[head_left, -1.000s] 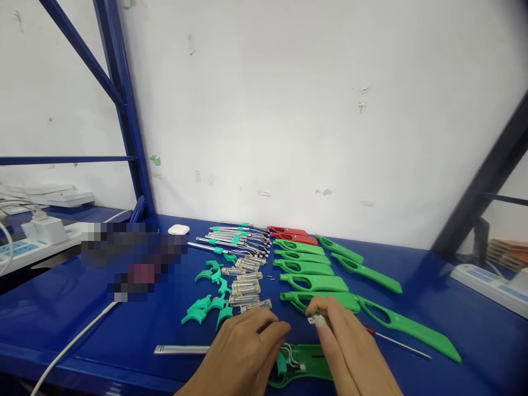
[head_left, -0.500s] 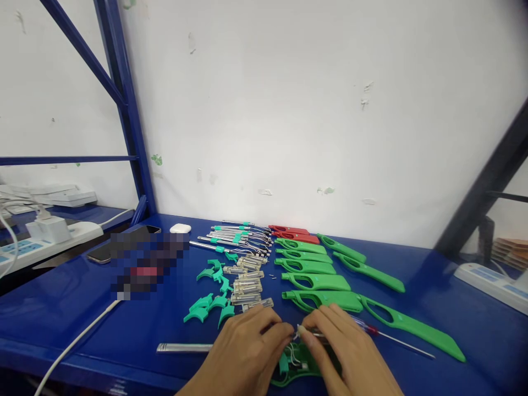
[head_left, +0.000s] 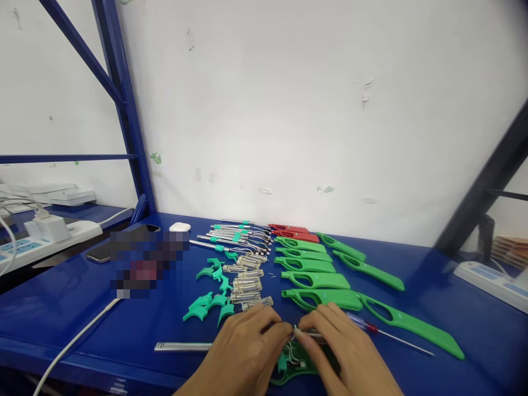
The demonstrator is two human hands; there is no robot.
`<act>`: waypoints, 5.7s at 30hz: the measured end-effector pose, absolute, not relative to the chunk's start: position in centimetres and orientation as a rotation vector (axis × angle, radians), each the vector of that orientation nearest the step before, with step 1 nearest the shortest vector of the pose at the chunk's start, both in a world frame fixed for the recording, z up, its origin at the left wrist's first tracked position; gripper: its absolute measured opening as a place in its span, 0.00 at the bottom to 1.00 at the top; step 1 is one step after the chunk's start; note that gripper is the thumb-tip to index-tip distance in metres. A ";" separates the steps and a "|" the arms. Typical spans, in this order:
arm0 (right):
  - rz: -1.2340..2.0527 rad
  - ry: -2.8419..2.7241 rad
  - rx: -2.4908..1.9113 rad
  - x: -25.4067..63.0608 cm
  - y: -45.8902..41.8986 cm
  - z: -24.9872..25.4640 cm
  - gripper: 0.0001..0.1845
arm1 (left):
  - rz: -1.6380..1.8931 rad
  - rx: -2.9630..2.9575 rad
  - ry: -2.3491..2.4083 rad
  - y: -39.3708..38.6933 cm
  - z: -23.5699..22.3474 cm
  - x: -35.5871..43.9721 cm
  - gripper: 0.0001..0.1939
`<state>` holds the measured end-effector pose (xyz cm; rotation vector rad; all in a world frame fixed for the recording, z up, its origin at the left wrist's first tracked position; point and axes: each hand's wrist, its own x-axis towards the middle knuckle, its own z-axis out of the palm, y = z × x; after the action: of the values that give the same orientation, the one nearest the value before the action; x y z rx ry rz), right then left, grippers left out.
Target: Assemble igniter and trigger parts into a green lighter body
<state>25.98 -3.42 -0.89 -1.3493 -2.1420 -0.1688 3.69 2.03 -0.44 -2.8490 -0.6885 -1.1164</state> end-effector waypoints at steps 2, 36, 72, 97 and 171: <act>-0.189 -2.130 -1.328 26.0 -3.3 -1.0 0.05 | -1.111 -2.855 -0.696 2.0 -0.5 3.6 0.15; -0.406 -2.168 -1.189 25.2 -2.8 0.3 0.18 | -1.167 -2.797 -0.682 1.7 -0.4 3.7 0.11; -0.480 -2.064 -1.246 26.6 -3.1 -1.4 0.09 | -1.096 -2.756 -0.745 2.0 -0.6 3.9 0.12; -0.296 -2.047 -1.068 27.1 -3.3 -1.1 0.09 | -1.098 -2.760 -0.675 1.8 -0.3 3.9 0.12; -0.293 -2.099 -1.062 26.1 -3.3 0.3 0.13 | -1.142 -2.754 -0.626 1.6 -0.1 3.8 0.12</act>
<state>26.10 -3.30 0.27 -1.0624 -2.0992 -0.2931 3.83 1.64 -0.12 -2.7539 -0.6265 -1.1417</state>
